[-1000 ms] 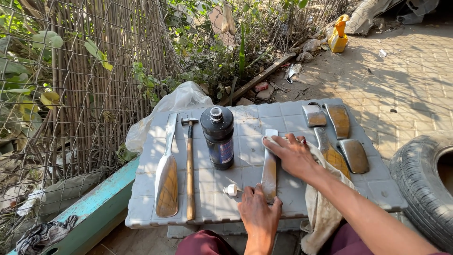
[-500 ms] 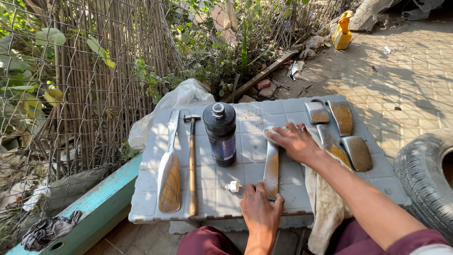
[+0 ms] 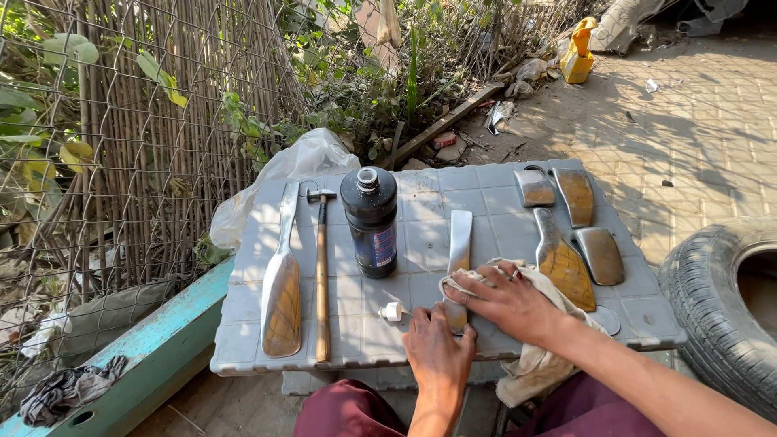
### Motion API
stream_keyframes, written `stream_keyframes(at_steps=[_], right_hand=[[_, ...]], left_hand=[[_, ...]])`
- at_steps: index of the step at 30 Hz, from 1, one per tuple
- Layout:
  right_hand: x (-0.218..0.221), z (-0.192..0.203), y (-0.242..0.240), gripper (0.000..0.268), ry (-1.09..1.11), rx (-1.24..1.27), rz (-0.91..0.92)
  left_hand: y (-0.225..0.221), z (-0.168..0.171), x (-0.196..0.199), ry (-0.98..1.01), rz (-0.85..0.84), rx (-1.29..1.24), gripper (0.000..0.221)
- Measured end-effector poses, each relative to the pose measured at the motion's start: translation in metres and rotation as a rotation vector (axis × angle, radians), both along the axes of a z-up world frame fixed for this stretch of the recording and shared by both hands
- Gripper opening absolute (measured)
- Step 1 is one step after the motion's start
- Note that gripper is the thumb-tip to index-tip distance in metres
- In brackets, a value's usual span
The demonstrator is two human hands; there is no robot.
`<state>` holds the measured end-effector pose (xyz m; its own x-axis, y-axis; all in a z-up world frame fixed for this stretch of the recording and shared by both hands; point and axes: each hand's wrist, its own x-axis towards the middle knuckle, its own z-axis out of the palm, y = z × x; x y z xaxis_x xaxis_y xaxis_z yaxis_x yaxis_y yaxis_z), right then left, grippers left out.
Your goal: The person cleans and polishes several metal auto body repair tools by hand using a cloth and a liquid from a bottle.
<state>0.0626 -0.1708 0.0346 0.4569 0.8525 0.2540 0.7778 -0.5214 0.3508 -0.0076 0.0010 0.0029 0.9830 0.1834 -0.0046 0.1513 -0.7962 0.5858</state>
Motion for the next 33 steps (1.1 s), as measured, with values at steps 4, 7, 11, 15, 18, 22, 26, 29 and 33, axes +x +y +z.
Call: stream_keyframes(at_steps=[4, 7, 11, 15, 18, 22, 26, 29, 33], right_hand=[[0.047, 0.009, 0.005, 0.098, 0.084, 0.093, -0.002], [0.075, 0.04, 0.021, 0.114, 0.483, 0.031, -0.43], [0.102, 0.058, 0.041, 0.102, 0.688, -0.021, -0.767], [0.093, 0.018, 0.03, 0.105, 0.43, 0.118, -0.605], [0.052, 0.011, 0.023, 0.105, 0.281, 0.058, -0.389], [0.032, -0.009, -0.002, 0.052, -0.026, 0.096, -0.008], [0.077, -0.009, -0.005, 0.089, 0.065, 0.095, -0.037], [0.094, 0.048, 0.027, 0.097, 0.416, 0.022, -0.468], [0.128, 0.037, 0.028, 0.088, 0.622, 0.014, -0.71]], left_hand=[[-0.001, -0.006, 0.003, 0.009, 0.003, 0.013, 0.059], [0.0, -0.005, 0.004, 0.003, 0.008, 0.008, 0.059], [0.001, -0.004, 0.003, 0.022, -0.001, 0.013, 0.058], [-0.001, -0.008, 0.003, 0.004, -0.012, 0.026, 0.059], [-0.003, -0.009, -0.002, -0.03, -0.008, 0.055, 0.057], [-0.004, -0.013, -0.003, -0.024, -0.008, 0.077, 0.061], [-0.002, -0.007, -0.001, -0.002, -0.02, 0.055, 0.057], [-0.002, -0.009, 0.0, -0.01, -0.016, 0.035, 0.057], [-0.002, -0.018, 0.0, -0.036, -0.017, 0.02, 0.061]])
